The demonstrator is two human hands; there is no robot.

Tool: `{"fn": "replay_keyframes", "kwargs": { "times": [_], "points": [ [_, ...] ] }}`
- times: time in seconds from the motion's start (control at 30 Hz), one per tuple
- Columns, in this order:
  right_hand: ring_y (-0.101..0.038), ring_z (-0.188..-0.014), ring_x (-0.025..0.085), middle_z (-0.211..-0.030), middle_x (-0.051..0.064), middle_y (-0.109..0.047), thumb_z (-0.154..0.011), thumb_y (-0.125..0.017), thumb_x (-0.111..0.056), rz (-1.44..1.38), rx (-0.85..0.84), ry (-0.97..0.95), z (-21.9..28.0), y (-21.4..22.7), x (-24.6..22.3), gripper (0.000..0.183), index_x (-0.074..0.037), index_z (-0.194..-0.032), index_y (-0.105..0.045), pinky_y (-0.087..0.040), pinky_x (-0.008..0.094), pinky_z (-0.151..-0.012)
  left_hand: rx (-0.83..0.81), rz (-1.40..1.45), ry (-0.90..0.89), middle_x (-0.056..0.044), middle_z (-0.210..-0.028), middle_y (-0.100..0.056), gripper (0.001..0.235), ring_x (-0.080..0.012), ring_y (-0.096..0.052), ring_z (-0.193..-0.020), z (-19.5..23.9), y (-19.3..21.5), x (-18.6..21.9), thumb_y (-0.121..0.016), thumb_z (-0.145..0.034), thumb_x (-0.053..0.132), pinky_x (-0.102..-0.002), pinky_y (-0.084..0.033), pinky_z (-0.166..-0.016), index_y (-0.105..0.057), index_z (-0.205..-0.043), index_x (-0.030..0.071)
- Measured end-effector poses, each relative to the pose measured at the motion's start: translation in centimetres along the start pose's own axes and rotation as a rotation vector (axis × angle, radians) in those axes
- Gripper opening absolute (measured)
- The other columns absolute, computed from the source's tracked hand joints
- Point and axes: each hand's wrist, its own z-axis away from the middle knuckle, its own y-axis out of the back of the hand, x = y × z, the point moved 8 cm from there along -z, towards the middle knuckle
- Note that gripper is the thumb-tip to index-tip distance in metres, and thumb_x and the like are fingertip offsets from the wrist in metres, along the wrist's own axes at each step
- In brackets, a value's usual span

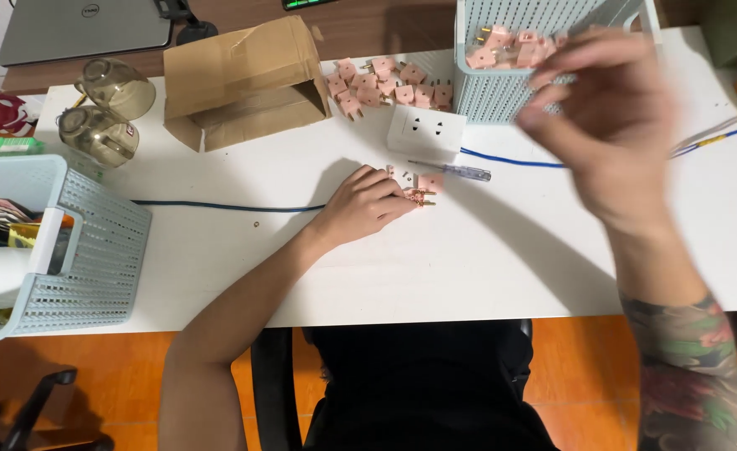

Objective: The person uses a screwdriver to tighten screws on small pink electrical adapters placed on a white desk. They then insert the assembled adapter into a white power strip to test the connection.

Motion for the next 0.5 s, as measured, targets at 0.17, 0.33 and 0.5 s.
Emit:
{"fn": "replay_keyframes", "kwargs": {
  "times": [0.17, 0.33, 0.5],
  "points": [
    [-0.069, -0.112, 0.026, -0.119, 0.015, -0.058, -0.105, -0.081, 0.024, 0.166, -0.008, -0.092, 1.9, -1.1, 12.4, 0.033, 0.013, -0.135, -0.07, -0.064, 0.042, -0.105, 0.029, 0.02, 0.053, 0.005, -0.09, -0.066, 0.009, -0.0172, -0.068, -0.088, 0.2, -0.7, -0.5, -0.081, -0.11, 0.022, -0.035, -0.057, -0.083, -0.082, -0.102, 0.027],
    [-0.07, -0.112, 0.026, -0.119, 0.015, -0.057, -0.11, -0.078, 0.016, 0.282, -0.023, -0.126, 4.6, 0.3, 16.7, 0.029, 0.009, -0.138, -0.075, -0.063, 0.044, -0.107, 0.031, 0.03, 0.048, 0.004, -0.09, -0.067, 0.009, -0.0181, -0.068, -0.088, -0.1, -0.4, -0.3, -0.081, -0.11, 0.021, -0.036, -0.057, -0.083, -0.083, -0.102, 0.025],
    [-0.07, -0.113, 0.027, -0.119, 0.017, -0.059, -0.112, -0.073, 0.015, 0.285, -0.062, -0.167, 5.3, -0.1, 17.9, 0.025, 0.008, -0.136, -0.077, -0.062, 0.045, -0.109, 0.029, 0.035, 0.054, 0.004, -0.089, -0.068, 0.01, -0.0172, -0.068, -0.087, -0.3, 0.1, -0.1, -0.081, -0.11, 0.022, -0.035, -0.057, -0.083, -0.084, -0.101, 0.025]
  ]
}}
